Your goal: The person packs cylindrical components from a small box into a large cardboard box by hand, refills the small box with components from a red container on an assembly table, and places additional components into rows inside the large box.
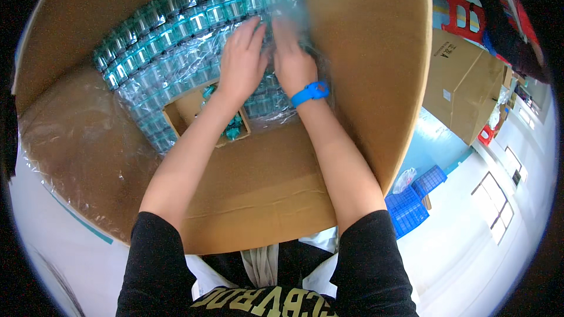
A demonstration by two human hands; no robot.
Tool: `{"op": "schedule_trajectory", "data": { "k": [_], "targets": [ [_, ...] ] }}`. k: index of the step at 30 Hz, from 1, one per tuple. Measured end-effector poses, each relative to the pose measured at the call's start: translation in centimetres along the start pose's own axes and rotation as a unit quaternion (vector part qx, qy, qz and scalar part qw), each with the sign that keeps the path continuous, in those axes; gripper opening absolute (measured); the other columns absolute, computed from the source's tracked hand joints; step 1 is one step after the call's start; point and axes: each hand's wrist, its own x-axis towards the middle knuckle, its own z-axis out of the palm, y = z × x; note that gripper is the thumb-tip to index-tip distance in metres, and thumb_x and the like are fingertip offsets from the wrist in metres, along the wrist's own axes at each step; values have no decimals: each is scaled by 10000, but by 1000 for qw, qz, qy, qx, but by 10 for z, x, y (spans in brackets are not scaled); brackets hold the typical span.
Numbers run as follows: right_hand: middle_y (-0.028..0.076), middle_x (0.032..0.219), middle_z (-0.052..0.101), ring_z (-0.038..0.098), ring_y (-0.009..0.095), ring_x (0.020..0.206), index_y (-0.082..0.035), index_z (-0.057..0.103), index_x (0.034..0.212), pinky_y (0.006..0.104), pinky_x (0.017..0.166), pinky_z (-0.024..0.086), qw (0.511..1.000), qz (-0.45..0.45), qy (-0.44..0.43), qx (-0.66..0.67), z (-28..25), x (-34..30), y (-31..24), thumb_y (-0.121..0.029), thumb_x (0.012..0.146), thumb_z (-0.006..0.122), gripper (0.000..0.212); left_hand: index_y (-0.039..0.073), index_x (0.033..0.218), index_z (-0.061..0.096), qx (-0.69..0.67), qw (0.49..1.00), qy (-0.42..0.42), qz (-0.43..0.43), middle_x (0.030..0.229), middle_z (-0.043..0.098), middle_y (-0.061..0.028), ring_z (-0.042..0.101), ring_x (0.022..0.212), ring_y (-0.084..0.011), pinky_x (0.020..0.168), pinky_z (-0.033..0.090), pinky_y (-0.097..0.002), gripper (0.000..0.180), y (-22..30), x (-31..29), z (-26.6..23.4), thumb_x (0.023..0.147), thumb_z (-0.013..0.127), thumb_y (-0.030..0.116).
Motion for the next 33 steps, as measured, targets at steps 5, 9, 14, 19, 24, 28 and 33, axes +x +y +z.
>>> {"op": "schedule_trajectory", "data": {
  "k": [5,9,14,19,24,28,33],
  "targets": [
    [221,1493,280,499,422,1176,-35,315,1437,424,866,525,998,9,55,-31,-13,-3,-13,26,799,516,672,17,1331,457,6,993,-95,64,1460,376,-124,327,1377,-281,1121,279,-428,637,3,-9,3,718,630,20],
    [220,1527,200,502,451,1158,-23,307,1433,449,862,516,994,5,88,-60,-24,-3,-23,27,812,509,654,41,1362,431,85,991,-85,52,1463,380,-115,309,1392,-267,1123,276,-442,603,7,-12,7,775,564,21],
    [221,1368,436,566,439,1044,-41,411,1355,480,811,518,993,31,110,-25,-23,10,-21,-15,848,539,524,41,1332,454,108,991,-74,37,1426,416,-113,350,1361,-279,1106,286,-468,545,17,-10,13,793,537,27],
    [188,951,621,609,414,852,-38,631,985,474,728,517,986,49,149,-54,-34,28,-10,-34,849,570,149,42,1333,451,148,985,-72,45,1403,431,-105,359,1351,-265,1116,257,-474,532,23,-5,15,807,532,47],
    [150,1003,611,609,387,857,-35,604,989,438,689,514,980,26,198,3,-36,25,-53,-42,831,594,159,2,1350,460,46,993,-109,15,1465,361,-140,298,1390,-281,1125,251,-480,655,14,-10,-5,731,651,99],
    [113,912,604,597,319,792,-51,605,932,406,665,517,987,-129,93,21,-23,1,-72,-67,773,634,162,-20,1143,579,-102,994,42,-4,1335,492,-175,460,1251,-350,1027,382,-459,411,2,-28,-47,734,603,15],
    [106,952,634,593,290,832,-39,644,963,391,721,511,955,-264,-116,69,20,-44,-88,4,683,669,285,-15,950,628,-174,933,75,-306,930,613,-158,578,897,-339,785,464,-403,179,-18,-115,-103,790,551,-38]
  ]
}}
